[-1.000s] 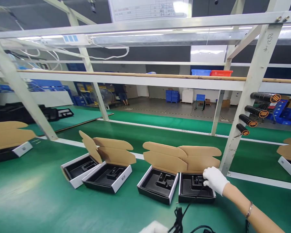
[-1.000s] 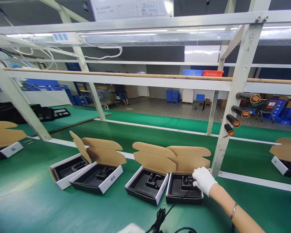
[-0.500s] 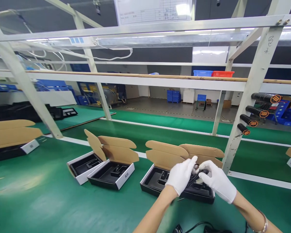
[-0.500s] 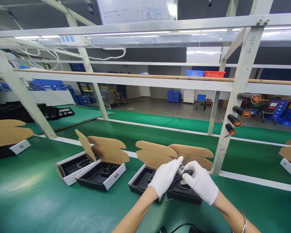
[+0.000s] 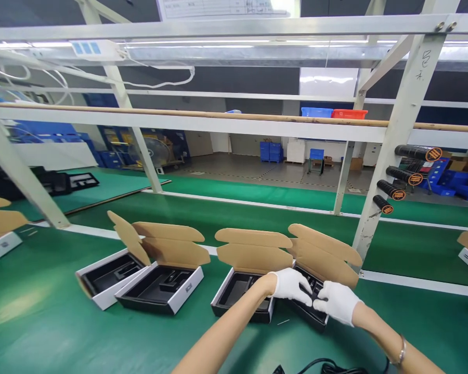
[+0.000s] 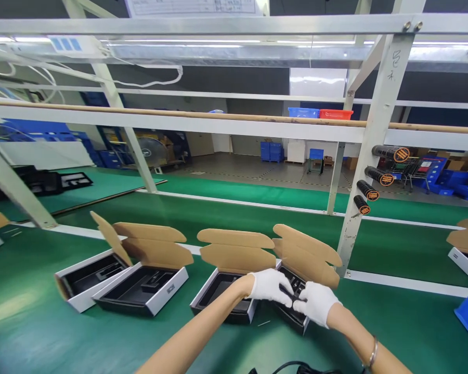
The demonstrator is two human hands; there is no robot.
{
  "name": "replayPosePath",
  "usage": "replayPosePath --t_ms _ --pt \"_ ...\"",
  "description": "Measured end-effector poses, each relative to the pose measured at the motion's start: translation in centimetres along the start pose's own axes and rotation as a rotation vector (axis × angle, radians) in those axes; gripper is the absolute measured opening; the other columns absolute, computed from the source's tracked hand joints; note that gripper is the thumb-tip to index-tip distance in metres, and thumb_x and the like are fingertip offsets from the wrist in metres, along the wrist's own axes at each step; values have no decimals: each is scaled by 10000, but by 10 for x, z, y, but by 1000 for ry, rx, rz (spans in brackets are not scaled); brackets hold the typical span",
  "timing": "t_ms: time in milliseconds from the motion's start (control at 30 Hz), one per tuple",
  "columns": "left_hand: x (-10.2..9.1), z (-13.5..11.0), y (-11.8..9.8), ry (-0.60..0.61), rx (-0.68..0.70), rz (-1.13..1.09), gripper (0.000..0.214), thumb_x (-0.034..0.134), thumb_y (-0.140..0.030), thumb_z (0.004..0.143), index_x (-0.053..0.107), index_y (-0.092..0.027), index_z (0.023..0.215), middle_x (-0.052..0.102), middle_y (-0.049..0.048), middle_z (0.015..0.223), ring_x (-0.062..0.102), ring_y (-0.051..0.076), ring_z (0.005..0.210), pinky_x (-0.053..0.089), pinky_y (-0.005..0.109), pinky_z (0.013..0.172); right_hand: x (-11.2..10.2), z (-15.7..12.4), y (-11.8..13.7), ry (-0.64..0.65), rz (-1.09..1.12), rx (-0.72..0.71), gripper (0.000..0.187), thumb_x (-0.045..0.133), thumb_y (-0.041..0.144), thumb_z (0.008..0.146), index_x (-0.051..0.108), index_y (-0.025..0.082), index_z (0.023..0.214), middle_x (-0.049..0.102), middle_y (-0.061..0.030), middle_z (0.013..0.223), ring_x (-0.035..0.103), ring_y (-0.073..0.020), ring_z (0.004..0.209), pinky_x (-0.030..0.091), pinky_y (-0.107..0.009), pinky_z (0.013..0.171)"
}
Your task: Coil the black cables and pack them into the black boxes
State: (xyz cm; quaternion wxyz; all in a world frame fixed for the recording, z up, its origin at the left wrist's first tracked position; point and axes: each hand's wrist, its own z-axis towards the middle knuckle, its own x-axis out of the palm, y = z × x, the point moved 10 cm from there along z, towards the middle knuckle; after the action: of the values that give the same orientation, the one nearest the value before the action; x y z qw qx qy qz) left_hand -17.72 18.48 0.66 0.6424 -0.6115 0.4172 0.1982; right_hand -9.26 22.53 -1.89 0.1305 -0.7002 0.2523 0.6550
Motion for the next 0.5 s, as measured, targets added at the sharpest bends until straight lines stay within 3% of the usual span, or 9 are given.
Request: replayPosePath --t_ms 100,200,267,333,400,500 --pt "16 8 5 6 78 133 339 637 -579 790 761 -343 999 765 -18 968 671 213 851 466 278 722 14 8 -3 75 -36 17 312 572 492 834 778 264 889 728 -48 952 686 -234 832 469 -294 656" --pt "29 9 5 -59 160 282 311 543 -518 881 753 -342 1027 756 20 961 651 232 874 439 313 726 16 12 -2 131 -109 42 309 629 458 789 783 195 840 741 -106 851 705 -295 787 501 -350 667" --pt "38 5 4 -106 217 369 320 465 -469 938 740 -350 1050 756 27 932 642 230 869 422 337 761 14 11 2 129 -158 70 326 619 417 813 771 131 842 735 -169 839 707 -342 805 516 -402 703" --pt "45 1 3 -159 247 442 367 424 -493 953 736 -324 1048 751 42 870 637 230 822 417 360 772 12 5 10 65 -174 87 364 547 409 885 742 112 963 727 -199 942 698 -351 892 519 -424 762" --pt "47 -2 1 -220 249 506 431 454 -571 917 739 -261 1010 732 67 816 630 244 786 425 380 760 17 -3 23 -4 -170 38 358 529 428 912 698 143 1049 714 -172 1023 682 -331 949 519 -414 797" --pt "40 -13 -6 -316 237 572 446 535 -607 862 721 -209 938 702 77 805 623 268 845 446 404 793 41 -7 37 -26 -183 -100 249 643 343 855 666 176 1037 709 -110 1004 680 -284 907 530 -369 775"
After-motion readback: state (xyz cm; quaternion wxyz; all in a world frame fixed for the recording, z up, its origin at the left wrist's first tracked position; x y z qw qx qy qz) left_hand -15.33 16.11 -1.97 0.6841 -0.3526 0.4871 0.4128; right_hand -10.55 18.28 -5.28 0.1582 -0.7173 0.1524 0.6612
